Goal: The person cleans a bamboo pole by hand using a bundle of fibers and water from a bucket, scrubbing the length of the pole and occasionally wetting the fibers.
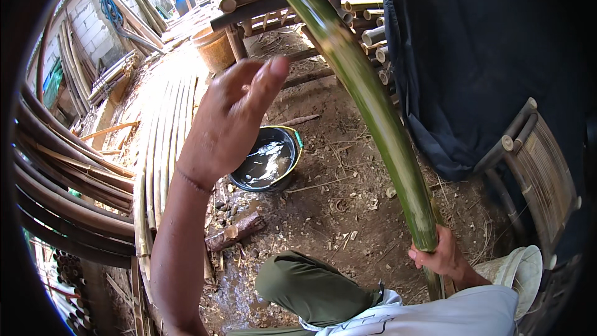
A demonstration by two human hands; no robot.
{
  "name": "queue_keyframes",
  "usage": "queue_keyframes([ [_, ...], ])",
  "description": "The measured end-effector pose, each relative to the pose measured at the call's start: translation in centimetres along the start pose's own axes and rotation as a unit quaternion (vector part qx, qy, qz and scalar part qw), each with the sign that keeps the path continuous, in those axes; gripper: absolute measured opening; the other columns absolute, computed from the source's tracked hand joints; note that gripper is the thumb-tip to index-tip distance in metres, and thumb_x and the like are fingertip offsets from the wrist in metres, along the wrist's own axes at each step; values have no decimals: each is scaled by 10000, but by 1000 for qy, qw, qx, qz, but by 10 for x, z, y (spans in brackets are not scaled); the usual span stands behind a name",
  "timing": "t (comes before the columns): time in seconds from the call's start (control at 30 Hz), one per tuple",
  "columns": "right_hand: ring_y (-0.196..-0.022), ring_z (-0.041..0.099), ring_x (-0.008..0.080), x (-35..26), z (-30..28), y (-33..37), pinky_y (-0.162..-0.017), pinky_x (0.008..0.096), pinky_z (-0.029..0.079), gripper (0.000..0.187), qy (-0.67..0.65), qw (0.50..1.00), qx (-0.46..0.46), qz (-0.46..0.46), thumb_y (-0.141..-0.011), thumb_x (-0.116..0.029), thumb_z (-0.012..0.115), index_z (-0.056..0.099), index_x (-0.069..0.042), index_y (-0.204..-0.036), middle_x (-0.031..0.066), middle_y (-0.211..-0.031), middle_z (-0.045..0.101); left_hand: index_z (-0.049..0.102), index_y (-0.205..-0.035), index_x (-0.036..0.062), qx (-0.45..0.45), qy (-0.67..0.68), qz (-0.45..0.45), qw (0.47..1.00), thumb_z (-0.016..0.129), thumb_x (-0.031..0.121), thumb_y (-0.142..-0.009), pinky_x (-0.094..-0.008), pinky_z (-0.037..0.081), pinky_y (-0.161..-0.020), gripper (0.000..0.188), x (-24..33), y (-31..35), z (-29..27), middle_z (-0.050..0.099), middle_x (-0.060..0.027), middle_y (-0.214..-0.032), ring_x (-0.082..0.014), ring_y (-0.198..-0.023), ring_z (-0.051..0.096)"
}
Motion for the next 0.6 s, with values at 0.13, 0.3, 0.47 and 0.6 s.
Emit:
queue_keyframes([
  [0.13, -611, 620, 123, 61, -16, 55, -575, 305, 502, 230, 13, 994, 71, 82, -786, -132, 751, 599, -14, -911, 39, -675, 631, 604, -1223, -7, -43, -11, -113, 993, 557, 573, -960, -322, 552, -794, 639, -98, 34, -3, 675, -113, -1106, -185, -1008, 661],
  [0.3, -678, 602, 139, 170, -11, 88, -635, 320, 511, 382, 33, 983, 121, 133, -764, -211, 775, 642, 12, -1043, 50, -747, 645, 621, -1141, -1, -71, -55, -298, 950, 580, 562, -952, -330, 594, -694, 595, -237, 133, -23, 690, -110, -980, -176, -907, 687],
  [0.47, -758, 694, 225, 214, 15, 33, -684, 393, 550, 378, 24, 963, 127, 237, -757, -197, 798, 634, 0, -1035, 129, -815, 684, 641, -1010, -30, -27, -46, -429, 902, 615, 415, -981, -276, 530, -558, 447, -320, 265, -49, 668, -66, -830, -110, -674, 621],
  [0.6, -707, 666, 286, 261, -2, -45, -669, 429, 531, 321, 193, 948, 246, 59, -760, -139, 794, 611, 9, -978, 118, -716, 644, 638, -993, -29, -5, 16, -500, 866, 653, 389, -962, -273, 513, -546, 420, -356, 321, -21, 668, -52, -806, -109, -675, 624],
])
Point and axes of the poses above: each hand's wrist, its own y-axis away from the middle knuckle, its own z-axis out of the palm, x = y × z, the point moved 5 cm from there along -y, towards the middle knuckle
